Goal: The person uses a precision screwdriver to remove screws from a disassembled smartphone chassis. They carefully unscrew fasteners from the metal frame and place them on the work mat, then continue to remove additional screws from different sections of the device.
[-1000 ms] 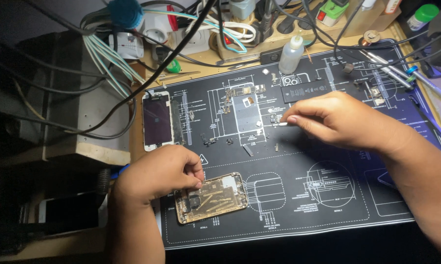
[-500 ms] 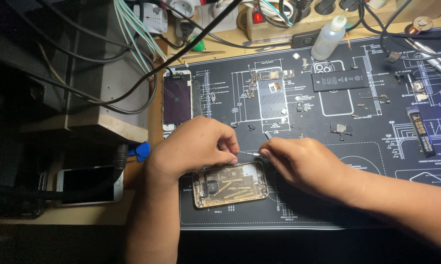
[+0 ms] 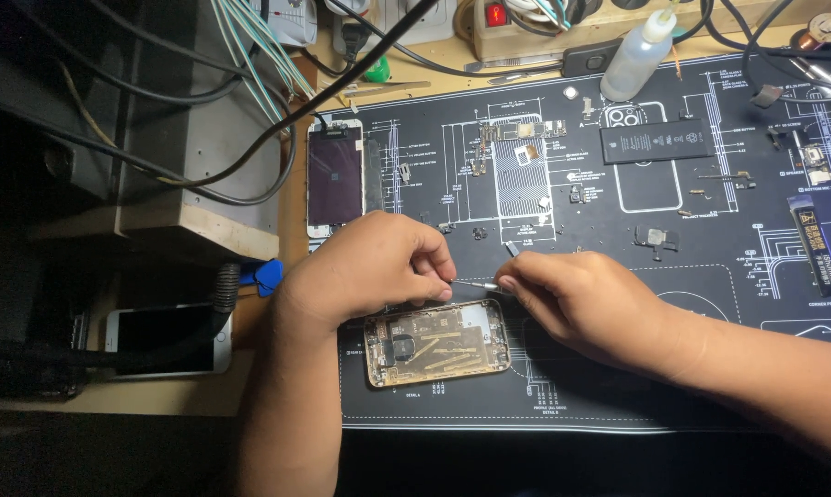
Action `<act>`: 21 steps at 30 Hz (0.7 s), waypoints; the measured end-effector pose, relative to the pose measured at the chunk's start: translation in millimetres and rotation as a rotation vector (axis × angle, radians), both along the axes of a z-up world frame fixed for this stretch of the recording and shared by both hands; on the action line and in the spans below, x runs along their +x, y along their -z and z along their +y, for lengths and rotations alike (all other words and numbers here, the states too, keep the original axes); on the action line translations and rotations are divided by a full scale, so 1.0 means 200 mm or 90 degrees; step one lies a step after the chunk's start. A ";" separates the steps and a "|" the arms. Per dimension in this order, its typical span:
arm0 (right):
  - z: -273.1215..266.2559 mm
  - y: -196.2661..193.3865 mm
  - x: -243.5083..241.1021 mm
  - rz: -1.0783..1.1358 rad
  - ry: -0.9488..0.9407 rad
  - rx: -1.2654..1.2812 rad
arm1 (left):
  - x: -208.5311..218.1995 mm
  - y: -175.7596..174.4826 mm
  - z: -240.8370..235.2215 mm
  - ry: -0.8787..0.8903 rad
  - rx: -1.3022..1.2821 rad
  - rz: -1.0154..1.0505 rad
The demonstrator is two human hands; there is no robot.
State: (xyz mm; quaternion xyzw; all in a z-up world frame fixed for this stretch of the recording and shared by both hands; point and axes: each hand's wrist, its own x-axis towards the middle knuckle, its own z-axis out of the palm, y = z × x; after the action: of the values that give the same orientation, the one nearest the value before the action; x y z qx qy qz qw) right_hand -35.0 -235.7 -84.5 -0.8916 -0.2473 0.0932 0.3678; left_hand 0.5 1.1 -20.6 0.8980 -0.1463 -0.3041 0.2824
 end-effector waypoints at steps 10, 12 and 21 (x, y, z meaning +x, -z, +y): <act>-0.01 -0.01 0.01 -0.009 -0.019 -0.021 | 0.01 -0.03 -0.02 0.008 0.008 -0.003; -0.01 -0.02 0.01 0.003 -0.020 -0.017 | 0.00 -0.02 -0.02 0.005 0.008 0.003; -0.02 -0.01 0.01 0.015 -0.011 0.009 | 0.01 0.00 -0.01 0.012 0.007 -0.004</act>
State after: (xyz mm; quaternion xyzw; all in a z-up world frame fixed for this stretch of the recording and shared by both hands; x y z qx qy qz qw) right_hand -32.6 -239.0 -82.4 -0.8857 -0.2514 0.1054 0.3759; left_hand 1.9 -0.9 -19.8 0.8991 -0.1537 -0.3049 0.2739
